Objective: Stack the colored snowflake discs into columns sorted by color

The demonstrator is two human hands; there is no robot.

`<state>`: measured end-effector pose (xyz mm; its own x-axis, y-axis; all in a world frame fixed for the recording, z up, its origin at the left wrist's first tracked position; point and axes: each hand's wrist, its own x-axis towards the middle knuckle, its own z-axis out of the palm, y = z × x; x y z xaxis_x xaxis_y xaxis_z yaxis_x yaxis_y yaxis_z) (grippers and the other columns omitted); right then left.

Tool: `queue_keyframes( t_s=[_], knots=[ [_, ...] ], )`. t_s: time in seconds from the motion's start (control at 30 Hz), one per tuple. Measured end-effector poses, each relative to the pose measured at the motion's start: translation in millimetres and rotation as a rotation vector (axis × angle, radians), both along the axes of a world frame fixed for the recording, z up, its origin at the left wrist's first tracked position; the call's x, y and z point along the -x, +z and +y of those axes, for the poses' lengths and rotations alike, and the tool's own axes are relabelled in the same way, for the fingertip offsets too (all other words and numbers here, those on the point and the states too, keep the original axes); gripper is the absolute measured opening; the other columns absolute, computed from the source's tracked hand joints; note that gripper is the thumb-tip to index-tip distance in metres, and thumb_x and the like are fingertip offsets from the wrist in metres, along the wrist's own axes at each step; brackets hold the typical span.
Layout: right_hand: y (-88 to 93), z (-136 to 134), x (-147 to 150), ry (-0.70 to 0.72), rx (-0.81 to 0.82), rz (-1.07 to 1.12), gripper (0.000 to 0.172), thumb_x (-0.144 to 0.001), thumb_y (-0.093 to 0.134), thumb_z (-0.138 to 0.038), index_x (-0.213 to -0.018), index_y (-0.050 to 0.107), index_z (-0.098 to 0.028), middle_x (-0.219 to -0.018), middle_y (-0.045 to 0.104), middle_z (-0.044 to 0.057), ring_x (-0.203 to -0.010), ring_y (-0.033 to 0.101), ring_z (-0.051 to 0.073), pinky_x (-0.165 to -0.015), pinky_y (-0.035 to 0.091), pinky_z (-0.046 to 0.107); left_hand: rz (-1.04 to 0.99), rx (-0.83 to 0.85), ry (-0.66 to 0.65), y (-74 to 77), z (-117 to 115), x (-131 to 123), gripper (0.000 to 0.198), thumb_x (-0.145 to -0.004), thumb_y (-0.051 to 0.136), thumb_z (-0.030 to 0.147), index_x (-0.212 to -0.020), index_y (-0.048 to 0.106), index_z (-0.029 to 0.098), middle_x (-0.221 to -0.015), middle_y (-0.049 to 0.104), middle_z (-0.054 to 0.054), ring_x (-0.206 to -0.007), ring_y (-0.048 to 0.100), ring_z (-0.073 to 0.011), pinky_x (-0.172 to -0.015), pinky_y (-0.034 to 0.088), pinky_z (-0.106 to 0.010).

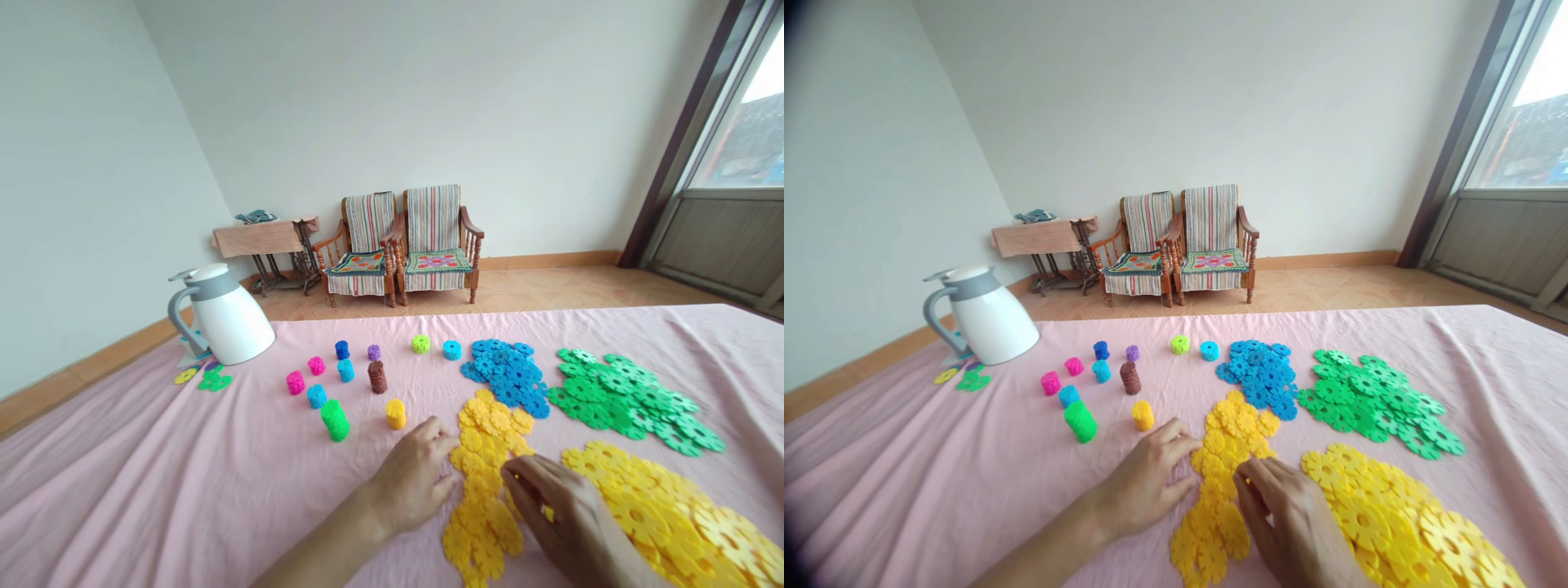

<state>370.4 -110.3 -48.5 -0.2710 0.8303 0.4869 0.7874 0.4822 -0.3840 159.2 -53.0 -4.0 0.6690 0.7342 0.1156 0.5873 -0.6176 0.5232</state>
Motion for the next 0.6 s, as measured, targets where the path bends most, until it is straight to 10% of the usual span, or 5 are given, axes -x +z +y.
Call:
queue_keyframes(
  t_s=[0.37,0.6],
  knots=[
    [-0.9,-0.3,0.9,0.003,0.019,-0.011,0.025,-0.094,0.041,-0.026,-0.073,0.052,-0.02,-0.058,0.053,-0.002,-0.052,0.052,0.011,-0.052,0.038,0.022,0.028,-0.054,0.142,-10.7,2.6,-11.3,0.01,-0.068,0.061,0.013,-0.077,0.06,0.017,-0.082,0.056,-0.002,-0.079,0.055,-0.0169,-0.07,0.044,-0.025],
    [-0.3,-1.1,-1.1,0.013,0.022,-0.023,0.024,-0.093,0.041,-0.025,-0.072,0.052,-0.021,-0.059,0.055,-0.002,-0.053,0.053,0.011,-0.052,0.039,0.021,-0.049,-0.167,0.264,12.7,11.6,15.9,0.021,-0.066,0.058,0.012,-0.085,0.063,0.018,-0.085,0.058,-0.002,-0.074,0.056,-0.0156,-0.067,0.044,-0.025]
  ],
)
